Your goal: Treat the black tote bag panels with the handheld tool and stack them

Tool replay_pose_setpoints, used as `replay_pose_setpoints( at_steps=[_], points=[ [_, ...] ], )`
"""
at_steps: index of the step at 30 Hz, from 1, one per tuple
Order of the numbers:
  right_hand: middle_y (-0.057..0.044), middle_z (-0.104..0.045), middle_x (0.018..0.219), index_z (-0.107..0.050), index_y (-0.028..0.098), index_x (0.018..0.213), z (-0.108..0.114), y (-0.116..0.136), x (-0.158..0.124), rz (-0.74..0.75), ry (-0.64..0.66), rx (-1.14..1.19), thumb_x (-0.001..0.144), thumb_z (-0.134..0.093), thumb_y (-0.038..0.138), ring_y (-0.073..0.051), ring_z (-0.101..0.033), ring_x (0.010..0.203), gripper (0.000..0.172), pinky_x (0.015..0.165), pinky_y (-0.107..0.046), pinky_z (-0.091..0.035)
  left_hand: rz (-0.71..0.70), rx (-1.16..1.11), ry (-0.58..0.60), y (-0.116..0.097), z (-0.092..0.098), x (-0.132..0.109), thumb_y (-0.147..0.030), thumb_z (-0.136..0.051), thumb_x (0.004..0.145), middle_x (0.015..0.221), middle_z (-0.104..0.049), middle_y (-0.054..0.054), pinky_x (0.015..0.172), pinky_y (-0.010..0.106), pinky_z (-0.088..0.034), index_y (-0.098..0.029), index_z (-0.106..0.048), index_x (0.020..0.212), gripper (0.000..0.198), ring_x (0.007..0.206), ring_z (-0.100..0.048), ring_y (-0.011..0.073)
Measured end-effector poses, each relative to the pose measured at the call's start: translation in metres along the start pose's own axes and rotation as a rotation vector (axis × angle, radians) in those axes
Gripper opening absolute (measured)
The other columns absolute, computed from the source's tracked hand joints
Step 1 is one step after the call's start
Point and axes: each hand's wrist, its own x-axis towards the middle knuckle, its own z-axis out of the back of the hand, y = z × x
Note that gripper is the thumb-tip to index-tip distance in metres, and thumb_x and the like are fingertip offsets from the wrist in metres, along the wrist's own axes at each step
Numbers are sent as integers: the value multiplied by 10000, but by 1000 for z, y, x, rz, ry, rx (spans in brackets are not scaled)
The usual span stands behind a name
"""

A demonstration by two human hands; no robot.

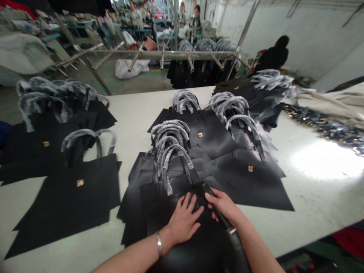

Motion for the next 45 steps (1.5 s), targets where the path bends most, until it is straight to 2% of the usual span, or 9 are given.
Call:
replay_pose_setpoints(
  at_steps=[10,13,16,20,28,34,39,42,45],
  points=[
    [19,-588,621,-551,183,1130,6,6,12,-14,37,35,829,-617,460,-124,-546,358,415,297,-203,-408,-11,-16,18,4,5,0,-536,-420,919,1499,-259,167,1019,577,-241,-243,-347,1428,592,1358,-199,424],
    [28,-584,645,-530,208,1159,10,12,18,44,-62,57,838,-613,435,-113,-552,388,402,327,-199,-428,-16,-25,15,4,3,1,-543,-422,917,1497,-258,172,1020,581,-238,-247,-349,1425,592,1361,-190,426],
    [42,-565,663,-504,223,1156,28,12,13,74,-207,66,868,-572,427,-96,-552,412,359,354,-185,-439,-21,-37,11,6,1,1,-543,-426,917,1499,-250,174,1027,584,-226,-252,-343,1428,594,1370,-166,424],
    [21,-585,650,-547,191,1051,45,7,3,6,-196,32,824,-629,441,-118,-550,380,347,319,-207,-420,-24,-37,6,7,-2,0,-537,-427,918,1510,-227,171,1041,576,-204,-255,-335,1434,595,1378,-148,420],
    [23,-584,614,-569,184,963,38,26,32,29,-146,17,830,-618,441,-102,-529,357,293,303,-186,-396,-20,8,14,7,-5,1,-550,-437,911,1523,-213,148,1051,571,-184,-271,-331,1439,606,1382,-146,413],
    [13,-592,613,-580,178,941,44,14,21,-1,-105,-13,808,-628,490,-120,-540,360,343,295,-200,-397,-20,-27,-1,8,-6,0,-557,-414,919,1522,-210,154,1059,570,-176,-275,-327,1438,597,1389,-123,409],
    [36,-568,633,-558,190,1142,37,17,30,124,-255,-5,824,-619,427,-109,-533,377,401,321,-203,-415,-25,-21,-22,9,-10,3,-547,-432,913,1514,-227,147,1059,579,-188,-283,-349,1427,583,1388,-130,410],
    [34,-577,672,-525,230,1252,45,21,13,180,-348,33,802,-654,422,-105,-537,405,506,346,-205,-430,2,-1,-41,10,-9,8,-546,-466,899,1503,-264,127,1069,579,-179,-306,-403,1394,553,1382,-166,393],
    [21,-598,703,-545,254,1244,59,6,-33,166,-391,74,771,-683,449,-119,-558,432,530,366,-216,-439,36,23,-59,12,-7,14,-538,-501,887,1487,-301,120,1083,571,-163,-310,-459,1355,522,1379,-186,375]
  ],
)
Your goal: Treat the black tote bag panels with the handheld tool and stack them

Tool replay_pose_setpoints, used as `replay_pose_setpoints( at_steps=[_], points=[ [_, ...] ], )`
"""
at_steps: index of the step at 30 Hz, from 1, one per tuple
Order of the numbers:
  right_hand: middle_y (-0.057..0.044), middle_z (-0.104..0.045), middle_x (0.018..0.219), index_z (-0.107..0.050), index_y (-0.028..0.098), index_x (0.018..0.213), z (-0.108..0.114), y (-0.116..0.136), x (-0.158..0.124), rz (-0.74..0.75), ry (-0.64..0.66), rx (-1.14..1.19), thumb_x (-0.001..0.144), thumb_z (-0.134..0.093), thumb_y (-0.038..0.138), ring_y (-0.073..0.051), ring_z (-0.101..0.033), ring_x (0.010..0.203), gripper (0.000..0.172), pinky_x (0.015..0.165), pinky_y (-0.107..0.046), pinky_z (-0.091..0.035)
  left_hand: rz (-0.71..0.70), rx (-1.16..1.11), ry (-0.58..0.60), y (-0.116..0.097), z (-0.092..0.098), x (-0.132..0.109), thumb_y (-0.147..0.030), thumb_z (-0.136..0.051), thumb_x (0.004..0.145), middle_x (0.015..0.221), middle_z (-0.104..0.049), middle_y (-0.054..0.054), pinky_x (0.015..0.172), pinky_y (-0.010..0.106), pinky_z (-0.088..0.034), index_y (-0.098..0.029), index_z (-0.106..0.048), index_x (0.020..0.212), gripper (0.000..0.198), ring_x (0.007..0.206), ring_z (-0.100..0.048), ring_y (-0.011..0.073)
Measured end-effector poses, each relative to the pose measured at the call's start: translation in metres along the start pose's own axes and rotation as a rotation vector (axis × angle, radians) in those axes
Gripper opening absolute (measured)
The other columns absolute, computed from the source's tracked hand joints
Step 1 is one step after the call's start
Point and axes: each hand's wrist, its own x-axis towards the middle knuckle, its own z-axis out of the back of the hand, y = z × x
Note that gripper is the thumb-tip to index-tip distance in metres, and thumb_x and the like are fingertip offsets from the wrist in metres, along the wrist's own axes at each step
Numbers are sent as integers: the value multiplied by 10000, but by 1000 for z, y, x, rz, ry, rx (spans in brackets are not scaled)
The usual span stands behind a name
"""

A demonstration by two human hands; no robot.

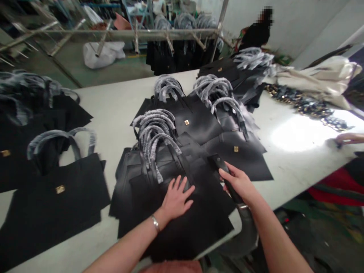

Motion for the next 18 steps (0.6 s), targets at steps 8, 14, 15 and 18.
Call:
replay_pose_setpoints(
  at_steps=[8,14,15,18],
  points=[
    [16,-630,670,-454,259,1341,33,-111,-139,-358,-203,68,740,-653,539,-164,-566,421,692,364,-264,-435,16,114,-25,-12,-5,5,-411,-526,898,1516,-250,133,1083,648,-84,-248,-456,1357,492,1399,-127,377],
    [35,-616,607,-450,217,1348,10,-173,-185,-413,-194,154,752,-630,568,-155,-560,411,715,373,-245,-416,-437,94,111,-53,-33,2,-92,-382,875,1542,-195,102,1141,411,-174,-108,-348,1410,536,1428,-99,212],
    [37,-611,603,-446,216,1346,7,-175,-184,-421,-186,187,757,-624,569,-150,-555,400,710,364,-240,-407,-480,66,138,-60,-37,2,-107,-385,879,1539,-213,87,1133,384,-193,-120,-343,1412,535,1424,-120,199],
    [25,-609,612,-447,193,1341,1,-171,-172,-405,-181,237,755,-626,555,-149,-549,377,712,340,-238,-390,-512,36,185,-77,-43,4,-181,-423,892,1498,-310,91,1110,398,-221,-144,-372,1390,502,1391,-222,221]
  ],
)
